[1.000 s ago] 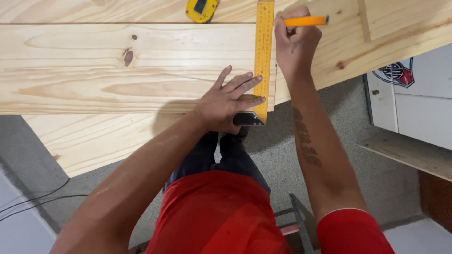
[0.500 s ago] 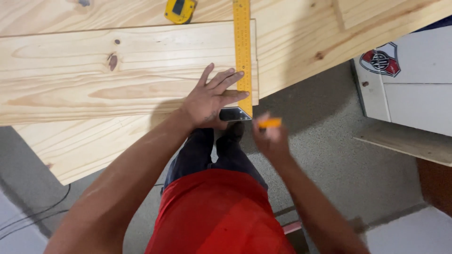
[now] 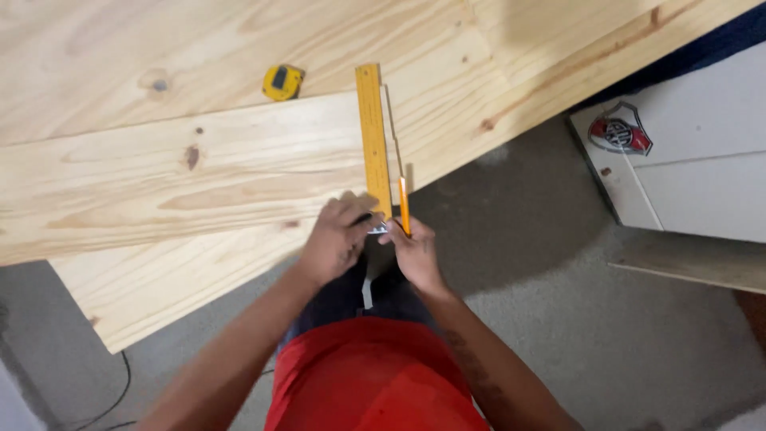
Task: The person measures and marks a wooden plank using a tape measure, a square ruler, and a pencil. They draw lines on the wood to indicate cut lines or dimensions.
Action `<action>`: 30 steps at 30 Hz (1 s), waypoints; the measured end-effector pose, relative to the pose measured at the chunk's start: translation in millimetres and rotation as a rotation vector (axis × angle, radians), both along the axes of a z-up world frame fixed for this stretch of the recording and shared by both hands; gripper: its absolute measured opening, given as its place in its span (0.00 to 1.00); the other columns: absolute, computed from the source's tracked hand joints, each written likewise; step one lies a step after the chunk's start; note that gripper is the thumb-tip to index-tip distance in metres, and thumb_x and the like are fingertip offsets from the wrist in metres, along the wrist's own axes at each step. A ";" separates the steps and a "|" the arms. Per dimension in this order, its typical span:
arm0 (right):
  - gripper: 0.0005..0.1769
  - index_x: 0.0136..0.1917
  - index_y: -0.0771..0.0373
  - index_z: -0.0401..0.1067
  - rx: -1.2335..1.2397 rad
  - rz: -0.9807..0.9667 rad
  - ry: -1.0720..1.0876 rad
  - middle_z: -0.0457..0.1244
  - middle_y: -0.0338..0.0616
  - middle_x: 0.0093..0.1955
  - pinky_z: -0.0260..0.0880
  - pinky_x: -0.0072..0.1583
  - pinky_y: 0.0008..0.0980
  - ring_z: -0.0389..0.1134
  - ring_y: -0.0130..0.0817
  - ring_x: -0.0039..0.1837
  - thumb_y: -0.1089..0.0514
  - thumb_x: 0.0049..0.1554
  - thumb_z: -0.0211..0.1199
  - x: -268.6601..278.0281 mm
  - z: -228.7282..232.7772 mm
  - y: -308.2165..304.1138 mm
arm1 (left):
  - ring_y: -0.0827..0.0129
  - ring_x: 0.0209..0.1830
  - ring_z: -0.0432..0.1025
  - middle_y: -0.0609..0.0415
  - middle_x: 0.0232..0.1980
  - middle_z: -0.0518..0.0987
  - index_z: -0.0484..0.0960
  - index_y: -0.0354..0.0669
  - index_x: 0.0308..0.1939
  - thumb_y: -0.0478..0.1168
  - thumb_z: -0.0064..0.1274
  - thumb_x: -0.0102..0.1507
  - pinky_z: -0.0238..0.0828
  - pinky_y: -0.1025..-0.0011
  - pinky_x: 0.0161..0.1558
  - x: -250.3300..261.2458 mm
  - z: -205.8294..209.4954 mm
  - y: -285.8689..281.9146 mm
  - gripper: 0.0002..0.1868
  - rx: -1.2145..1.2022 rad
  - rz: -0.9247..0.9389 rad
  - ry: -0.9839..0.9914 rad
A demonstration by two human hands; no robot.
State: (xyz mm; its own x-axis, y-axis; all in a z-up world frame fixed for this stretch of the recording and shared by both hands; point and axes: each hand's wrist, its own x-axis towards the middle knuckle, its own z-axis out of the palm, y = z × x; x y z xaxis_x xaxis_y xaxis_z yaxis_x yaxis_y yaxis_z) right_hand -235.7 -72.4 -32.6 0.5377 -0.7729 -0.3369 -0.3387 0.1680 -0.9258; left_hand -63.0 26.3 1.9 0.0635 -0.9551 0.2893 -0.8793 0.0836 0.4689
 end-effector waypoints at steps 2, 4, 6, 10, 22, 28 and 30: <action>0.11 0.48 0.68 0.79 0.017 -0.001 -0.069 0.71 0.49 0.32 0.66 0.40 0.25 0.68 0.31 0.33 0.58 0.63 0.61 -0.8 10.0 -8.4 | 0.56 0.60 0.72 0.58 0.65 0.78 0.84 0.59 0.59 0.42 0.46 0.63 0.68 0.57 0.57 -1.8 16.0 -2.9 0.22 -0.074 0.048 0.056; 0.09 0.43 0.63 0.78 -0.139 -0.066 0.045 0.68 0.43 0.30 0.65 0.47 0.28 0.66 0.31 0.36 0.61 0.62 0.60 -0.8 29.1 -26.3 | 0.54 0.57 0.74 0.57 0.60 0.80 0.80 0.55 0.65 0.55 0.53 0.67 0.69 0.55 0.58 8.1 36.9 -9.4 0.24 -0.025 0.028 0.100; 0.11 0.40 0.61 0.75 -0.129 -0.099 0.096 0.64 0.42 0.30 0.62 0.46 0.30 0.63 0.33 0.37 0.57 0.63 0.57 -3.1 21.7 -69.8 | 0.53 0.59 0.73 0.56 0.61 0.78 0.80 0.57 0.66 0.56 0.54 0.67 0.68 0.54 0.58 48.3 32.6 -26.0 0.24 -0.017 0.144 0.055; 0.18 0.35 0.59 0.71 -0.340 -0.143 0.328 0.62 0.44 0.31 0.60 0.46 0.40 0.64 0.39 0.37 0.48 0.62 0.61 -8.1 19.3 -176.6 | 0.46 0.63 0.70 0.52 0.65 0.70 0.80 0.63 0.66 0.61 0.56 0.67 0.67 0.47 0.59 132.3 17.9 -71.2 0.25 0.034 0.602 -0.099; 0.09 0.56 0.63 0.72 -1.075 0.296 0.202 0.66 0.60 0.52 0.72 0.55 0.49 0.72 0.61 0.52 0.69 0.62 0.64 46.3 51.9 -163.3 | 0.37 0.52 0.75 0.38 0.51 0.79 0.75 0.36 0.63 0.43 0.57 0.64 0.78 0.46 0.48 157.5 -29.6 -138.5 0.25 -0.039 0.159 0.167; 0.15 0.58 0.65 0.79 0.112 0.051 0.072 0.62 0.38 0.28 0.64 0.34 0.21 0.60 0.21 0.28 0.57 0.60 0.71 120.5 87.9 -121.0 | 0.30 0.58 0.72 0.27 0.59 0.76 0.51 0.36 0.66 0.48 0.46 0.70 0.68 0.38 0.61 118.6 51.2 -119.9 0.30 0.458 -0.201 0.661; 0.15 0.58 0.68 0.78 0.152 0.076 0.062 0.61 0.39 0.28 0.62 0.33 0.21 0.58 0.21 0.28 0.61 0.59 0.70 117.8 79.5 -128.2 | 0.32 0.58 0.74 0.29 0.57 0.78 0.55 0.37 0.62 0.49 0.48 0.70 0.69 0.39 0.60 124.4 57.6 -120.1 0.27 0.437 -0.199 0.693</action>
